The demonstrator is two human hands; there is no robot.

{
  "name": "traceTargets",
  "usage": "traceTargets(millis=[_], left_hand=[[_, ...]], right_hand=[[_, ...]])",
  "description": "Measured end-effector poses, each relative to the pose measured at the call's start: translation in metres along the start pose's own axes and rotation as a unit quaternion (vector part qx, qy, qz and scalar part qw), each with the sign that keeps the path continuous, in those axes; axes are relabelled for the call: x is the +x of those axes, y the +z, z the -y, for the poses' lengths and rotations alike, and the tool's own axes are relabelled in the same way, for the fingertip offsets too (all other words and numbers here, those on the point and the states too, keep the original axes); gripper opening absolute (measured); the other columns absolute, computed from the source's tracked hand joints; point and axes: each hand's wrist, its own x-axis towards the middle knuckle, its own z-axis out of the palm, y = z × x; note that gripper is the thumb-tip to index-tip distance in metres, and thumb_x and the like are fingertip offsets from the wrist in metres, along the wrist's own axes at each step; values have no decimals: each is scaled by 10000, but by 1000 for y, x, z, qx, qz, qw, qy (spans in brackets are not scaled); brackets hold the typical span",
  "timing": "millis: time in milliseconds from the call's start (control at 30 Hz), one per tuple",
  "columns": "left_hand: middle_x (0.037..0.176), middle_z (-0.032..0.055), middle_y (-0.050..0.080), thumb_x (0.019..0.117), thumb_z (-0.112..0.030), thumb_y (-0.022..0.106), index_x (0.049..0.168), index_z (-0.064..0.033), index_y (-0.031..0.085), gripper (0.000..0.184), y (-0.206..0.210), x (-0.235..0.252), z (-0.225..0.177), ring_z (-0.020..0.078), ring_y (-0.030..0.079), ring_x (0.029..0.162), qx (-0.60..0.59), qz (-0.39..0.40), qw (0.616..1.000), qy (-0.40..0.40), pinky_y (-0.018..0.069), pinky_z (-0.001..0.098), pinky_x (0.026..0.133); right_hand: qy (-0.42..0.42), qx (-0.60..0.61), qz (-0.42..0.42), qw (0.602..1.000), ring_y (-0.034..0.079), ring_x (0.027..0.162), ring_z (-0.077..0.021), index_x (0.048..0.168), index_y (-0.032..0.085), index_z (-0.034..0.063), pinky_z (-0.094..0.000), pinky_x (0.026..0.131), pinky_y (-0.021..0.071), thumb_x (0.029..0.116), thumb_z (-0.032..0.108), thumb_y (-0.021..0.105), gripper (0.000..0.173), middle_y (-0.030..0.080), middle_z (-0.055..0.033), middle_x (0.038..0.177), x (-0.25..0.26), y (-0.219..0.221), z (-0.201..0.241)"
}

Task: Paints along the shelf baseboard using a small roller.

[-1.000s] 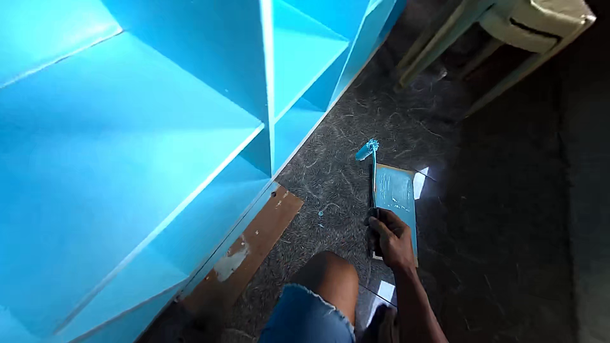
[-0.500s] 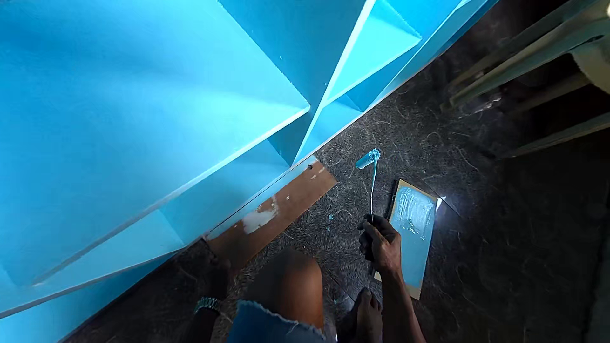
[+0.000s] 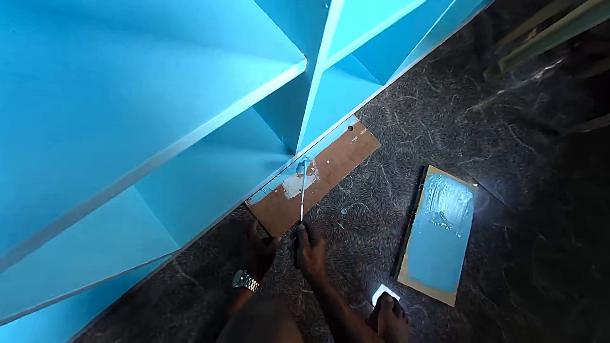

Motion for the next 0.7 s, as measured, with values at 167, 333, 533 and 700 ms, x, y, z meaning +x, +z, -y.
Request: traceTargets(millis=[167,333,533,700], left_hand=[[1337,306,589,801,-523,712,1366,71,538,838,6,-3,24,472,565,1240,98,-68,990,79,431,604,1071],[1328,340,579,938,-260,581,1343,116,527,555,6,0,35,513,564,1224,128,-84,976,154,432,610,1054],[1322,329,591,894,-504,581,1331,101,546,747,14,3,29,487,576,1215,165,-118,969,140,427,594,1059],[1263,348,609,921,-416,576,1289,119,565,649,13,3,24,516,595,1154,151,-147,960,182,452,604,1023]], right_hand=[[-8,-11,17,1000,569,537,-112,1299,594,-40,-288,506,530,1093,173,444,332,649,-53,784,-5,29,-30],[-40,-14,12,999,613,571,-137,1285,601,-43,-320,561,568,1096,192,433,345,660,-69,776,4,57,-48],[-40,25,-43,998,582,499,-132,1249,606,-49,-320,478,550,1108,170,394,336,675,-74,782,51,50,-19],[-14,22,-37,999,581,512,-144,1308,591,-27,-330,483,549,1112,183,414,338,662,-71,790,40,59,-24]])
